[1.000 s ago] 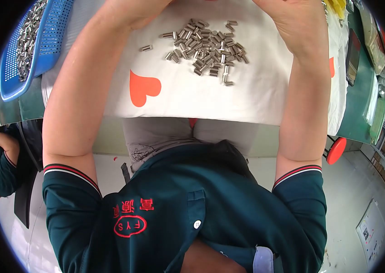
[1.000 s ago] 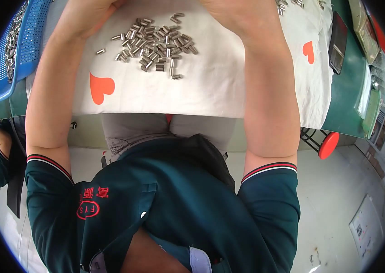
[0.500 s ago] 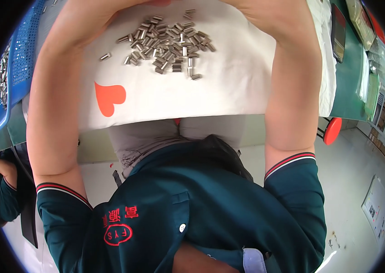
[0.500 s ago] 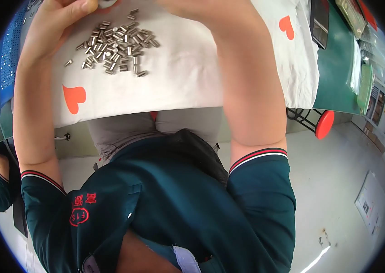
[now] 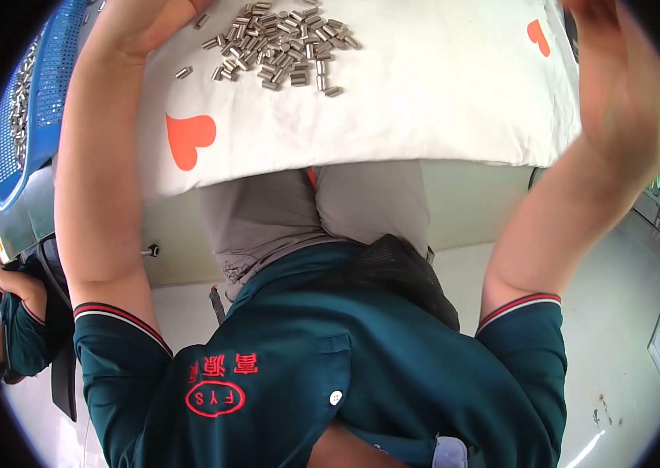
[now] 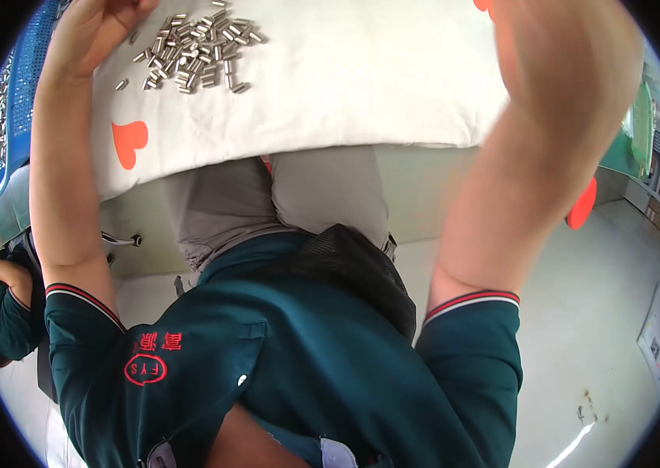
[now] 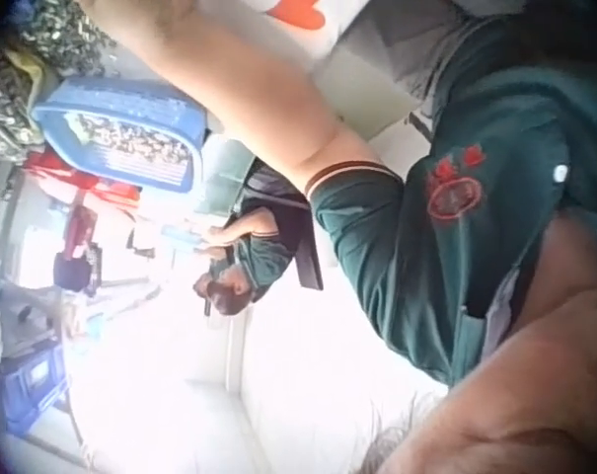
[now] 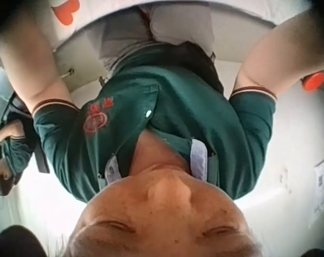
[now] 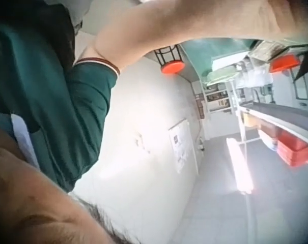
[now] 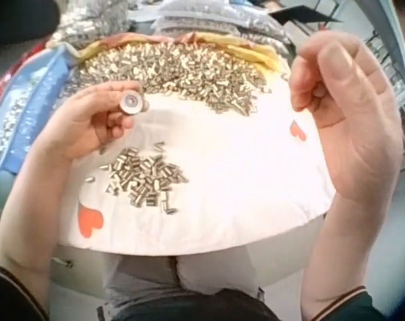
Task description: Sorting and inspecting small metal hardware components at a workbench.
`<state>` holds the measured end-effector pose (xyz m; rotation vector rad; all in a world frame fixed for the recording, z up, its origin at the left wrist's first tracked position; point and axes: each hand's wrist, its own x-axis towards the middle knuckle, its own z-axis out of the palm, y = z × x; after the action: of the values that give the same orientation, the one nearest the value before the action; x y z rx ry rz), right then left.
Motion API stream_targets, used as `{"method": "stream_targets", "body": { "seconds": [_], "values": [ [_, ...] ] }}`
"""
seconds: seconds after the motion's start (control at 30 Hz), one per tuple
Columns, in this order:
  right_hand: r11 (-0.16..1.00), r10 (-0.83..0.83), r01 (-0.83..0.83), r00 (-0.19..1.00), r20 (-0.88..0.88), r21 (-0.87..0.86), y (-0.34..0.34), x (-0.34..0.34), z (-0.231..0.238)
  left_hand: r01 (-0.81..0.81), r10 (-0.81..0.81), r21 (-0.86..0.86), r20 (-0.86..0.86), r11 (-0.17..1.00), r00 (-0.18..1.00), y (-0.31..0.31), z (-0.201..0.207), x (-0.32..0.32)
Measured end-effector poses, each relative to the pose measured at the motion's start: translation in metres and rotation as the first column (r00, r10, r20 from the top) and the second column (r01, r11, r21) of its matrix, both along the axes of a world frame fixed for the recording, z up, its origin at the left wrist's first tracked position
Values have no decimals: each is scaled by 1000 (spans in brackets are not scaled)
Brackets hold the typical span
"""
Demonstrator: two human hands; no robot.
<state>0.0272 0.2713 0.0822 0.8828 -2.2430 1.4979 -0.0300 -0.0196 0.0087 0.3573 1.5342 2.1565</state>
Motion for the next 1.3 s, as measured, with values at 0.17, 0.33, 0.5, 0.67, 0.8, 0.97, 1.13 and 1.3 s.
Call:
{"method": "stream_targets", "body": {
  "seconds": [0.17, 0.33, 0.5, 0.67, 0.8, 0.97, 1.13, 1.3],
  "values": [
    [930, -278, 333, 914, 297, -154, 40, 63, -24, -173, 181, -169, 34, 970, 983, 17, -1, -6],
    [975, -56, 123, 943, 328, -188, 61, 115, -43, 164, -483, 746, 233, 645, 844, 25, -22, -15],
    [973, -92, 169, 908, 410, -157, 44, 98, -48, 32, -61, 229, 117, 973, 991, 8, 29, 3],
    [982, -179, 190, 900, 398, 14, -13, 39, -48, -211, 184, -332, -112, 919, 976, 10, 22, 5],
    [945, -221, 134, 934, 282, 297, -49, -17, -57, -136, 149, -104, 126, 985, 981, 6, 9, 7],
    [812, -351, 243, 930, 112, 531, -65, -45, -56, -17, -12, 174, 169, 985, 985, -5, 9, 8],
    [751, -303, 237, 953, 1, 616, -80, -63, -66, -12, -55, 291, 221, 957, 974, 2, 5, -2],
    [660, -325, 293, 942, -88, 692, -88, -65, -74, 6, -96, 340, 247, 941, 964, 1, -7, 0]
  ]
}}
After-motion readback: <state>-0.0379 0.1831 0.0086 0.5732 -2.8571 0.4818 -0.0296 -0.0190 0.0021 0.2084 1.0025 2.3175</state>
